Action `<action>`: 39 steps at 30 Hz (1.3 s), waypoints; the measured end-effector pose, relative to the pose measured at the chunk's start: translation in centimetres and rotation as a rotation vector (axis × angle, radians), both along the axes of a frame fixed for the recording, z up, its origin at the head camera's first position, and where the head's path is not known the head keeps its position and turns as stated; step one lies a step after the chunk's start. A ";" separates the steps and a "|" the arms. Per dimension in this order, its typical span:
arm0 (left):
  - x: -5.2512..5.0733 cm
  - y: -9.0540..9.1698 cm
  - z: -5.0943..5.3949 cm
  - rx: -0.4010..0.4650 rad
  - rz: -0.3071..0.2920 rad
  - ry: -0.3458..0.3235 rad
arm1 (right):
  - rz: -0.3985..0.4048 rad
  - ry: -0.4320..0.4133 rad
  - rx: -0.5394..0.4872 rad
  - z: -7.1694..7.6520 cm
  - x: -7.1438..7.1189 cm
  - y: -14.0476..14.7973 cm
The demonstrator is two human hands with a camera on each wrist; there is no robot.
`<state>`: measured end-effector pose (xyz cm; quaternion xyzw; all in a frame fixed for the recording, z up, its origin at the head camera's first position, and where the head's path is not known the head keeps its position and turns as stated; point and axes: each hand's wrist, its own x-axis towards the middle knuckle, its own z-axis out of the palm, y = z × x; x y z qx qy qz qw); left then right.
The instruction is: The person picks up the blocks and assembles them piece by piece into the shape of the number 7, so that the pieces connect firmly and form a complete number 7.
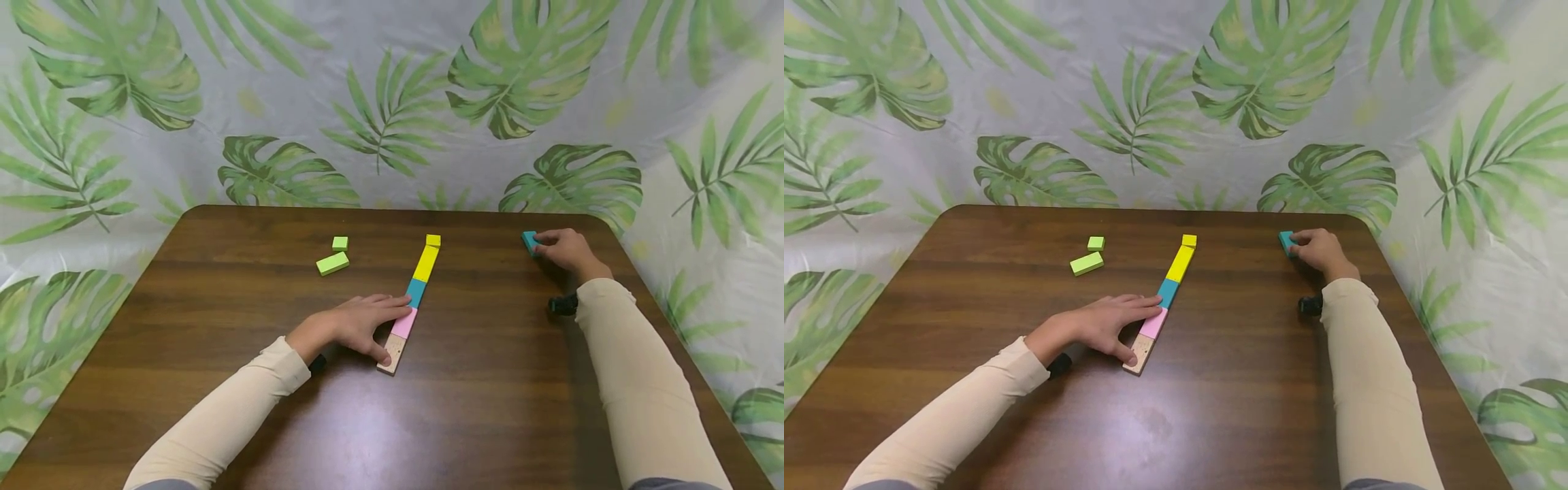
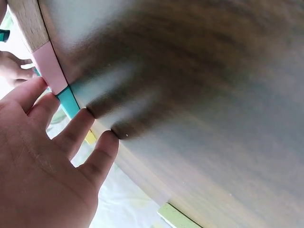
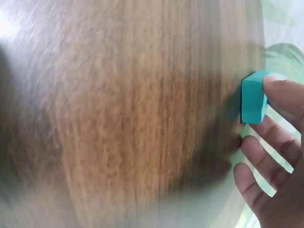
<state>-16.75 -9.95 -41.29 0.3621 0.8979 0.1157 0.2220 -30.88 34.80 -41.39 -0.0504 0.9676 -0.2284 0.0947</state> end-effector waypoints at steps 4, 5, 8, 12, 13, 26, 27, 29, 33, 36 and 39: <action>0.1 -0.1 0.0 0.002 0.008 -0.003 | 0.003 0.002 -0.005 0.0 -0.2 -0.6; 0.1 -0.1 0.0 0.003 0.011 -0.004 | 0.006 0.003 -0.004 0.1 -0.3 -0.8; 0.1 -0.2 0.0 0.006 0.017 -0.003 | 0.017 0.001 0.008 0.2 -0.6 -1.4; 0.1 -0.2 0.1 0.007 0.015 0.001 | 0.038 0.007 0.025 0.2 -1.0 -2.3; 0.1 -0.2 0.1 0.007 0.014 0.002 | 0.040 0.006 0.024 0.2 -1.2 -2.6; 0.2 0.0 0.3 -0.003 0.010 0.005 | 0.067 -0.018 -0.009 0.0 -2.0 -5.2; 0.2 0.0 0.3 -0.004 0.013 0.003 | 0.074 -0.020 -0.015 0.0 -2.0 -5.7; 0.1 0.0 0.2 -0.008 0.019 -0.001 | 0.087 -0.027 -0.031 -0.1 -2.1 -6.6; 0.1 0.0 0.1 -0.006 0.018 0.002 | 0.103 -0.043 -0.055 -0.2 -2.5 -8.2; 0.1 0.0 -0.1 0.000 0.010 0.009 | 0.099 -0.058 -0.068 -0.1 -2.9 -9.1; 0.0 0.1 -0.2 0.002 0.009 0.007 | 0.091 -0.067 -0.075 0.0 -3.2 -9.9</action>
